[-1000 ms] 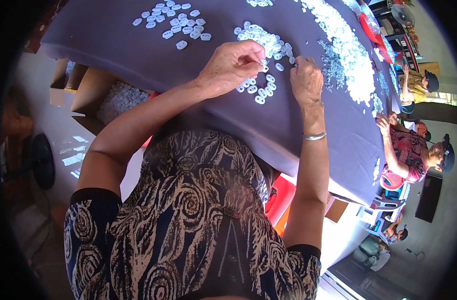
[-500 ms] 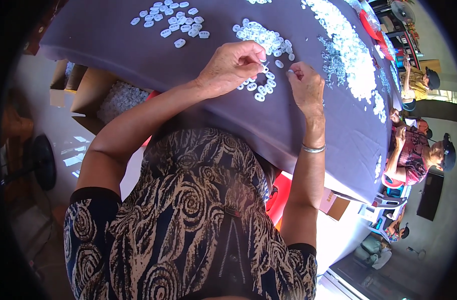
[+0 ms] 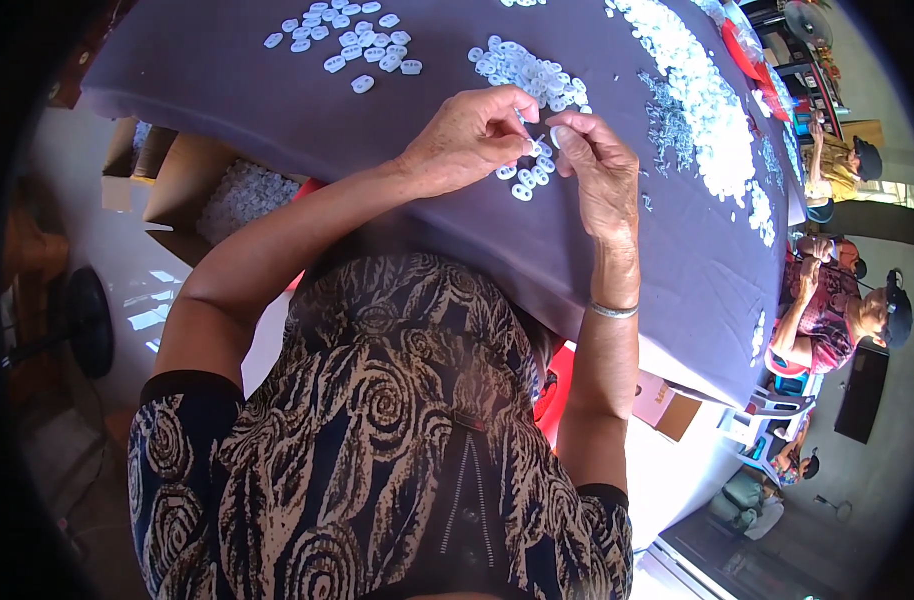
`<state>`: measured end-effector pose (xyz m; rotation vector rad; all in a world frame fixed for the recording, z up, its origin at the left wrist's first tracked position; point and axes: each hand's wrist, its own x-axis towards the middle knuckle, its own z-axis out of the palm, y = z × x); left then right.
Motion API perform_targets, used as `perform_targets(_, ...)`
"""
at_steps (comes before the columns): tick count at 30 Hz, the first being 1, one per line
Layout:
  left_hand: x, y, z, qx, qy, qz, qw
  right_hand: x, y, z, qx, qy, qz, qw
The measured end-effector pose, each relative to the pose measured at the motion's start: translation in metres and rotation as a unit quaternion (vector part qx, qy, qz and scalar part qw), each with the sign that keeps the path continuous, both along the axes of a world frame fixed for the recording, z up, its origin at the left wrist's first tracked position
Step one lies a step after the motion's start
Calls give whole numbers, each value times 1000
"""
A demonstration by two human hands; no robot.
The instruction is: The person assembles plastic fasteners by hand by picking up small pins and inserting them into the holes of plastic pieces on the table.
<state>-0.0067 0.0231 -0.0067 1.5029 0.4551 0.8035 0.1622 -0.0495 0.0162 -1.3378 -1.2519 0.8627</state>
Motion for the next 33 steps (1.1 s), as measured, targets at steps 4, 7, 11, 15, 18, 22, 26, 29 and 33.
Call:
perform_targets(4,-1,-1,2,11,13,-7,1000,-2,2,-1,6,15,8,1000)
perform_targets(7,-1,-1,2,11,15,-18,1000,1,2,-3,2,27,7,1000)
perform_targets(11,0,-1,0,18,11,-30,999,4,0,-5,-3,31,6,1000)
perform_targets(15,0,-1,-2,19,15,-30,999,4,0,-5,-19,10,3,1000)
perform_targets(18,1,-1,-2,28,23,-26,999,4,-1,-5,-22,1,4,1000)
perform_targets(22,1,-2,-2,23,23,-29,999,4,-1,-5,-28,-5,5,1000)
perform_targets(26,1,-2,-3,27,19,-31,999,4,-2,-6,-30,-2,7,1000)
perform_targets(29,1,-2,-1,18,25,-30,999,5,-2,-5,-30,1,8,1000)
perform_targets(33,0,-1,-3,30,29,-27,999,5,-2,-6,-28,-4,13,1000)
